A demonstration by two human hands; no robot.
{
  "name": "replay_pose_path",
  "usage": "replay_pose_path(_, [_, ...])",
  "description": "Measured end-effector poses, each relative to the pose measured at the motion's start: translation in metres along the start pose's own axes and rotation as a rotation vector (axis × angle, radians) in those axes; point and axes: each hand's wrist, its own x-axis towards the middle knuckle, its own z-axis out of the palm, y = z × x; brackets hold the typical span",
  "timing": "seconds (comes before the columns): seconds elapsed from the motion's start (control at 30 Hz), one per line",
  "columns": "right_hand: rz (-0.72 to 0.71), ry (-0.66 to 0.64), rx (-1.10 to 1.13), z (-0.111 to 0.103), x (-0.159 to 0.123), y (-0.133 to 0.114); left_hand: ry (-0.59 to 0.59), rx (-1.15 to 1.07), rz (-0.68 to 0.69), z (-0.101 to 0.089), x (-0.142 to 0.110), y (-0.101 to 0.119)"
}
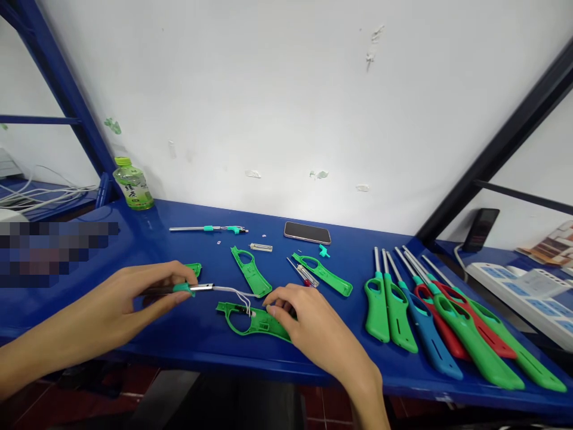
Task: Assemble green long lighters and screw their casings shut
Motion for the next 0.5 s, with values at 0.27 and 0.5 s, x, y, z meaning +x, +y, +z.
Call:
replay_pose_path(0.27, [0.119, -0.101, 0.036, -0.005, -0.012, 0.007, -0.168, -0.045, -0.013, 0.014, 0.009, -0.001])
replay_pose_path(0.5, [0.089, -0.104, 0.058, 0.000, -0.007, 0.012, -0.180, -0.039, 0.014, 0.015, 0.011, 0.000])
